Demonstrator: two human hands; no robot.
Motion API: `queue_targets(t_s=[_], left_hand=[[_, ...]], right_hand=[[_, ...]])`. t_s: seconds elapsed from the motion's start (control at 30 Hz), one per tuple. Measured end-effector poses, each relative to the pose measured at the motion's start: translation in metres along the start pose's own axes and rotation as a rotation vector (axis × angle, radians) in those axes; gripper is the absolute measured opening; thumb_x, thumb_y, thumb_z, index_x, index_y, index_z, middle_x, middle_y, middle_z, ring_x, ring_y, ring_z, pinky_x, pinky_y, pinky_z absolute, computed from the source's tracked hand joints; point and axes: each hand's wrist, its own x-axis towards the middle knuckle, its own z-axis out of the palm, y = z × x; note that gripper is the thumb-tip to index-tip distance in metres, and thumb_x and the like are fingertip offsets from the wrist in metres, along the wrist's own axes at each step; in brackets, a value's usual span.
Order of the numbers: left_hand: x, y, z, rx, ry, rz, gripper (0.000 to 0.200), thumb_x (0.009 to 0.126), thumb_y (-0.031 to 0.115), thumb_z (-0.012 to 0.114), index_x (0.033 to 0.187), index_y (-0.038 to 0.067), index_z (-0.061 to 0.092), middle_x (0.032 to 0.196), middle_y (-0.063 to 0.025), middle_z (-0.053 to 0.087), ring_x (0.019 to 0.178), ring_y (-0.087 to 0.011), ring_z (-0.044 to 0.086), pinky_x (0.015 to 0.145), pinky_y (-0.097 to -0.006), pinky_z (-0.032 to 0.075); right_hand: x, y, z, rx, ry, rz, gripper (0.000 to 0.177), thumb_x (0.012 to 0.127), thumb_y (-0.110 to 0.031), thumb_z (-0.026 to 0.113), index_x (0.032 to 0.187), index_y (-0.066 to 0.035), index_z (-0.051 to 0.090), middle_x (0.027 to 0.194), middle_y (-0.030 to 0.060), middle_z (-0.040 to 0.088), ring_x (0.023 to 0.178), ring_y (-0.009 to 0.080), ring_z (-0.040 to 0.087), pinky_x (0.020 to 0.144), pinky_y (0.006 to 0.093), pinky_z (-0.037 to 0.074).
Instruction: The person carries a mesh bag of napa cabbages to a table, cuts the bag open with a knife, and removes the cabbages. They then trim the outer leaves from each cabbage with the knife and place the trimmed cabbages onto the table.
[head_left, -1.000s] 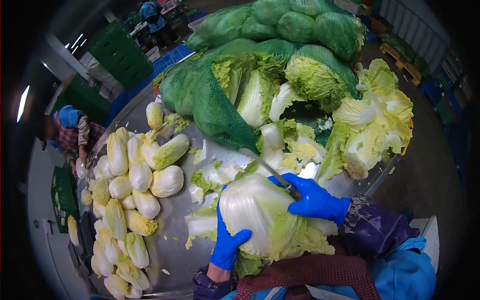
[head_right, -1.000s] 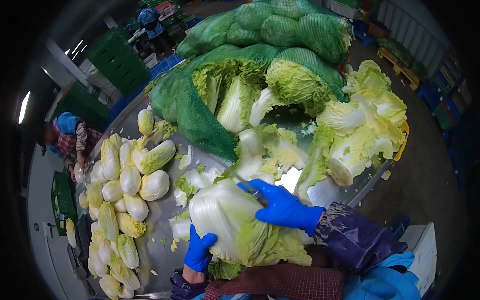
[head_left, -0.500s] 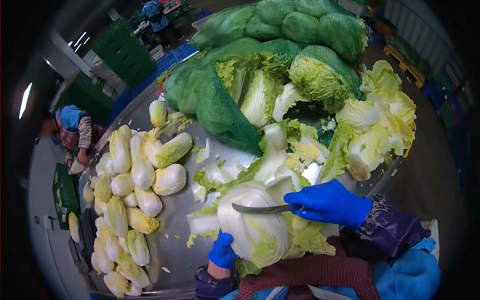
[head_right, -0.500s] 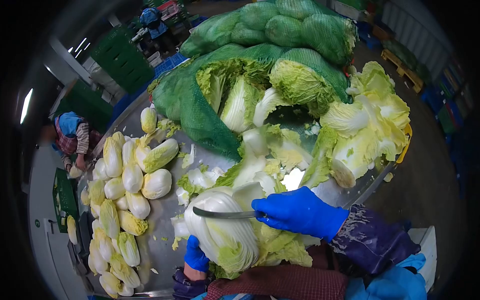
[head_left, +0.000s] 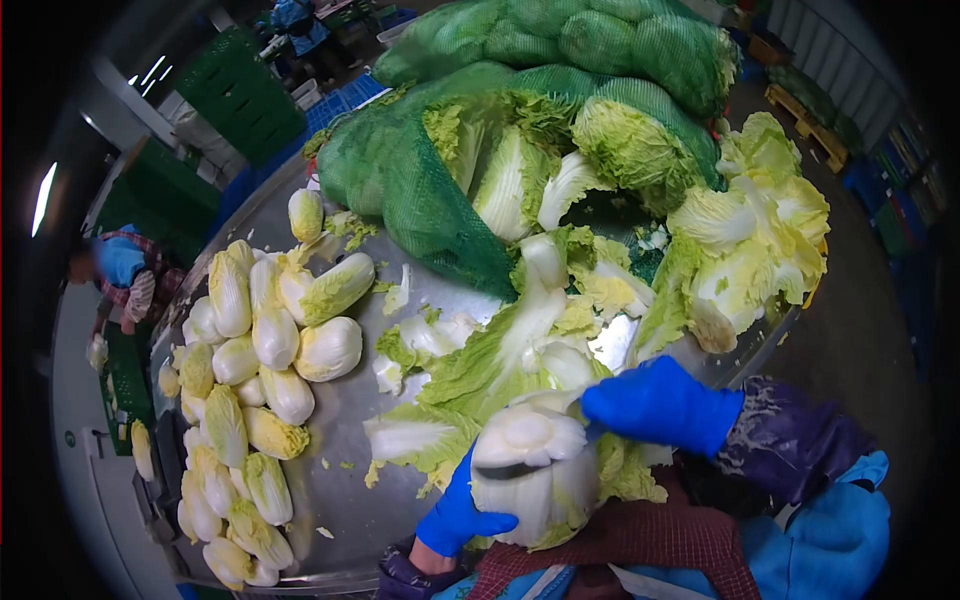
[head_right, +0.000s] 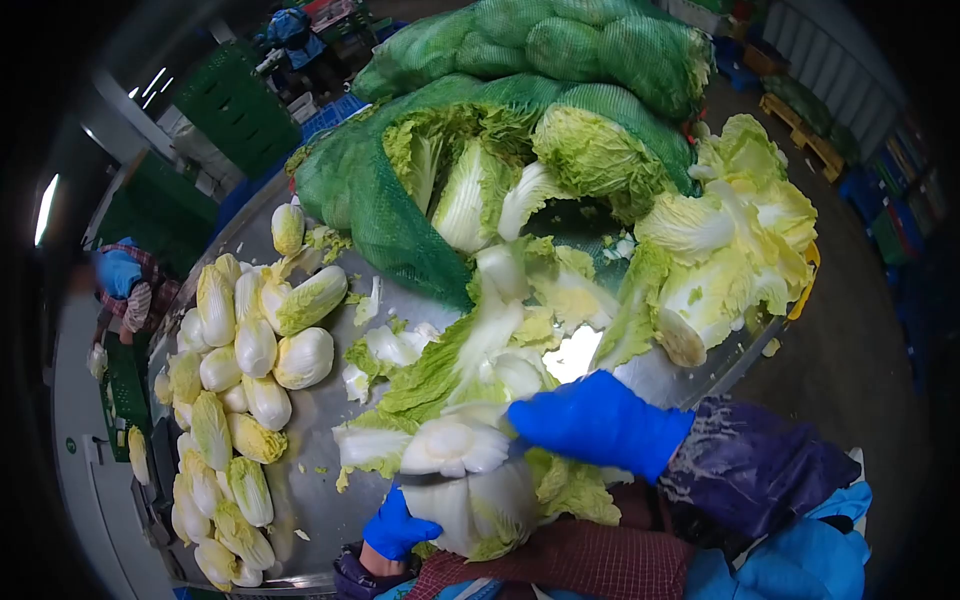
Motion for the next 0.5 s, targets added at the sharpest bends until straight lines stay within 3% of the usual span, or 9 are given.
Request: queue_targets(t_s=[0.07, 0.13, 0.17, 0.23, 0.3, 0.33, 0.37, 0.47, 0.5], left_hand=[[-0.003, -0.005, -0.001, 0.022, 0.000, -0.002, 0.105, 0.053, 0.024, 0.082, 0.137, 0.002, 0.024, 0.135, -0.0093, 0.037, 0.124, -0.0224, 0.036, 0.104, -0.0372, 0.028], [0.002, 0.000, -0.006, 0.056, -0.007, 0.015, 0.105, 0.053, 0.024, 0.082, 0.137, 0.002, 0.024, 0.135, -0.0092, 0.036, 0.125, -0.0224, 0.035, 0.104, -0.0374, 0.028], [0.006, 0.002, -0.007, 0.180, -0.019, 0.103, 0.102, 0.054, 0.024, 0.082, 0.136, 0.002, 0.025, 0.133, -0.0096, 0.038, 0.123, -0.0225, 0.037, 0.103, -0.0373, 0.030], [-0.005, -0.008, 0.000, 0.282, -0.017, 0.145, 0.100, 0.056, 0.024, 0.081, 0.135, 0.001, 0.026, 0.132, -0.0100, 0.040, 0.122, -0.0226, 0.039, 0.101, -0.0371, 0.031], [0.002, -0.009, 0.001, -0.209, 0.205, -0.011, 0.093, 0.059, 0.022, 0.080, 0.133, 0.000, 0.029, 0.126, -0.0106, 0.045, 0.117, -0.0228, 0.044, 0.098, -0.0364, 0.036], [0.005, -0.010, 0.001, -0.219, 0.214, 0.052, 0.088, 0.062, 0.022, 0.078, 0.132, -0.001, 0.031, 0.122, -0.0113, 0.049, 0.113, -0.0235, 0.048, 0.094, -0.0374, 0.040], [0.006, -0.008, 0.005, -0.221, 0.215, 0.050, 0.088, 0.062, 0.022, 0.078, 0.132, -0.001, 0.031, 0.122, -0.0113, 0.049, 0.113, -0.0235, 0.048, 0.094, -0.0374, 0.040], [0.003, -0.001, 0.010, -0.226, 0.272, 0.073, 0.087, 0.062, 0.022, 0.078, 0.131, -0.001, 0.031, 0.121, -0.0119, 0.049, 0.113, -0.0245, 0.049, 0.093, -0.0398, 0.042], [0.002, -0.003, 0.007, -0.276, 0.304, 0.113, 0.085, 0.064, 0.024, 0.076, 0.132, 0.000, 0.031, 0.124, -0.0125, 0.048, 0.114, -0.0256, 0.048, 0.093, -0.0414, 0.042]], right_hand=[[-0.018, 0.026, 0.013, 0.010, 0.054, 0.012, 0.016, 0.080, -0.018, 0.054, 0.095, -0.014, 0.053, 0.075, 0.0038, 0.061, 0.060, 0.0227, 0.061, 0.048, 0.0346, 0.048], [-0.033, 0.062, 0.012, -0.176, -0.429, 0.490, 0.020, 0.080, -0.022, 0.057, 0.098, -0.014, 0.055, 0.072, 0.0061, 0.061, 0.061, 0.0244, 0.062, 0.050, 0.0354, 0.049], [-0.028, 0.059, 0.005, -0.187, -0.431, 0.490, 0.020, 0.080, -0.022, 0.057, 0.098, -0.014, 0.055, 0.072, 0.0061, 0.061, 0.061, 0.0244, 0.062, 0.050, 0.0354, 0.049], [-0.020, 0.014, -0.009, 0.368, 0.041, 0.371, 0.026, 0.079, -0.026, 0.062, 0.100, -0.013, 0.055, 0.071, 0.0082, 0.062, 0.063, 0.0251, 0.063, 0.053, 0.0350, 0.050], [-0.004, -0.018, -0.025, 0.689, 0.072, 0.358, 0.042, 0.077, -0.032, 0.067, 0.110, -0.010, 0.054, 0.086, 0.0102, 0.064, 0.074, 0.0236, 0.064, 0.063, 0.0317, 0.051], [-0.002, -0.023, -0.008, 0.655, 0.179, 0.279, 0.060, 0.075, -0.036, 0.068, 0.124, -0.010, 0.046, 0.093, 0.0136, 0.062, 0.082, 0.0256, 0.063, 0.068, 0.0323, 0.050], [0.003, -0.028, -0.007, 0.656, 0.177, 0.282, 0.060, 0.075, -0.036, 0.068, 0.124, -0.010, 0.046, 0.093, 0.0136, 0.062, 0.082, 0.0256, 0.063, 0.068, 0.0323, 0.050], [0.022, -0.039, -0.011, 0.803, -0.169, 0.531, 0.082, 0.071, -0.035, 0.068, 0.135, -0.006, 0.027, 0.100, 0.0179, 0.060, 0.087, 0.0252, 0.061, 0.071, 0.0340, 0.049], [0.023, -0.032, -0.001, 0.808, -0.172, 0.519, 0.082, 0.071, -0.035, 0.068, 0.135, -0.006, 0.027, 0.100, 0.0179, 0.060, 0.087, 0.0252, 0.061, 0.071, 0.0340, 0.049]])
